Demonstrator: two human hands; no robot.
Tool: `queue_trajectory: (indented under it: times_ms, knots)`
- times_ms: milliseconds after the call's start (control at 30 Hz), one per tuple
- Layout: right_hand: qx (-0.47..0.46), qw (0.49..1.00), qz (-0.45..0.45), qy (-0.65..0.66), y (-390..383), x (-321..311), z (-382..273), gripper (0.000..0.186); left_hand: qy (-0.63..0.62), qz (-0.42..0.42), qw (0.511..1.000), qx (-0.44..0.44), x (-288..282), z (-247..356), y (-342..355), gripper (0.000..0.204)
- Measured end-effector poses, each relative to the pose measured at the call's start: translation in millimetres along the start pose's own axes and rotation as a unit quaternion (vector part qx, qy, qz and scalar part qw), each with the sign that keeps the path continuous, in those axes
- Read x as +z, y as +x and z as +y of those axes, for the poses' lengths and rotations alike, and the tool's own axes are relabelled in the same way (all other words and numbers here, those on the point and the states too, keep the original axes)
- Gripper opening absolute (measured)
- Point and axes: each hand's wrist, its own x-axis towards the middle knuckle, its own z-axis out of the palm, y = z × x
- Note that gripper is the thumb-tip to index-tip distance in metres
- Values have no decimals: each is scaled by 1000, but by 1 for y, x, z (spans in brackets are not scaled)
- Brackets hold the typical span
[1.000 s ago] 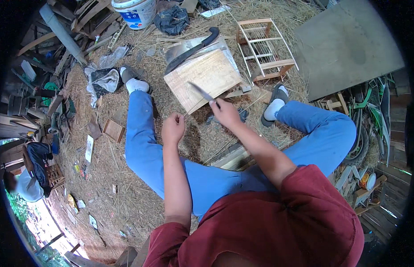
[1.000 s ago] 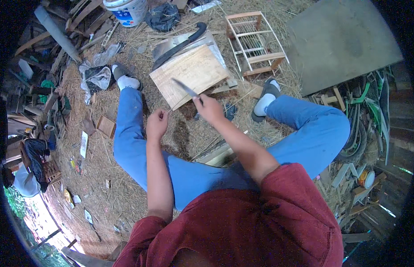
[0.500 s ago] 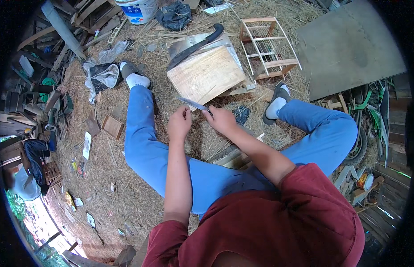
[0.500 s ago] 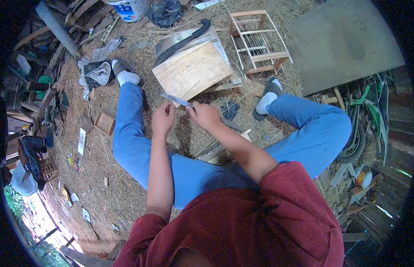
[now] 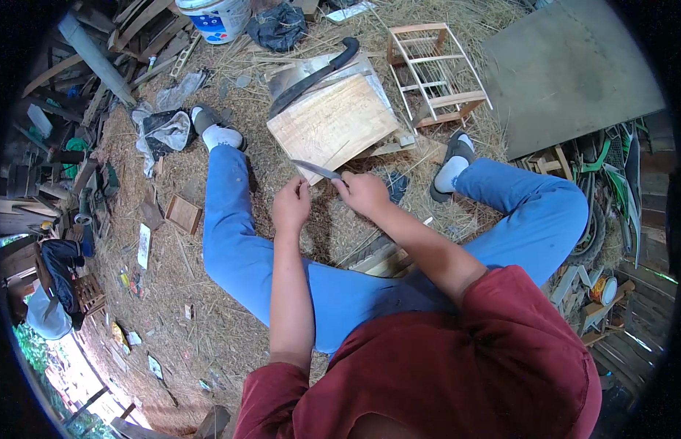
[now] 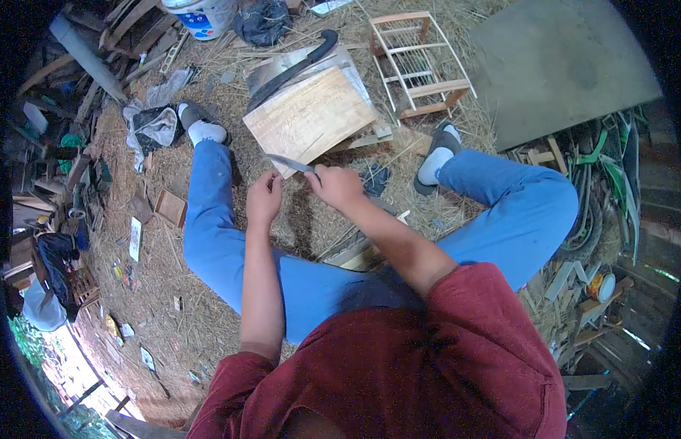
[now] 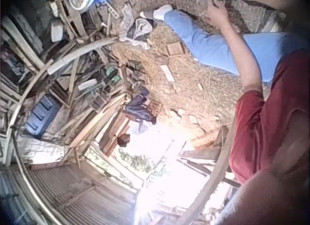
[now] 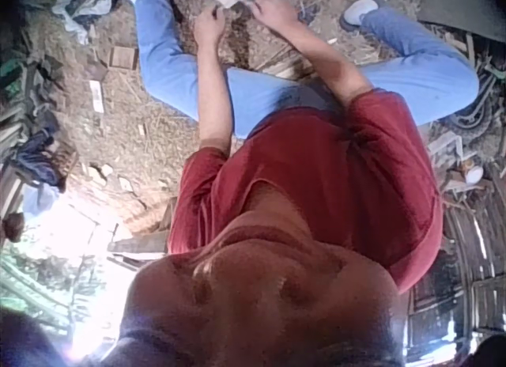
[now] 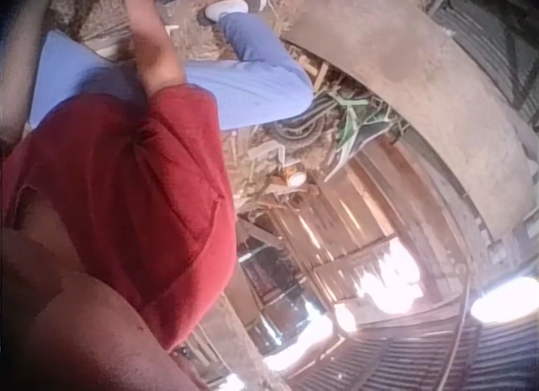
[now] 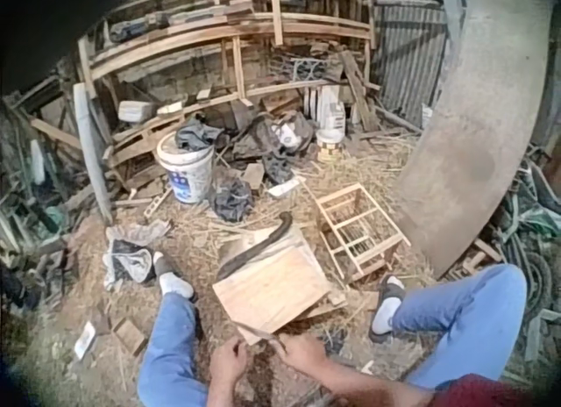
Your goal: The person shapes and finishes small wooden components using a knife and a sharpening stone. The person scrapes a thin wooden stick with the knife and rubs the knife blade against a whetstone while holding a partially assembled bird cage nearby.
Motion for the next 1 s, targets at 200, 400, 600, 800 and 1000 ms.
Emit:
queue_trajectory:
  times_ms: [200,400,600,800,1000]
  knots:
    - [64,997,26,18,4,-1,6,48,12,7,1000,16,2,0,2,18]
    - [147,985,78,43,15,-5,34,46,14,-19,999,22,3,4,7,18]
    - [100,994,14,32,16,-16,41,46,1,-19,1000,20,3,-3,6,16]
    - [72,997,-33,5,2,-20,9,46,5,-13,1000,15,-5,-15,3,16]
    - [80,996,-31,32,7,-21,7,47,29,-2,999,38,-3,-11,5,18]
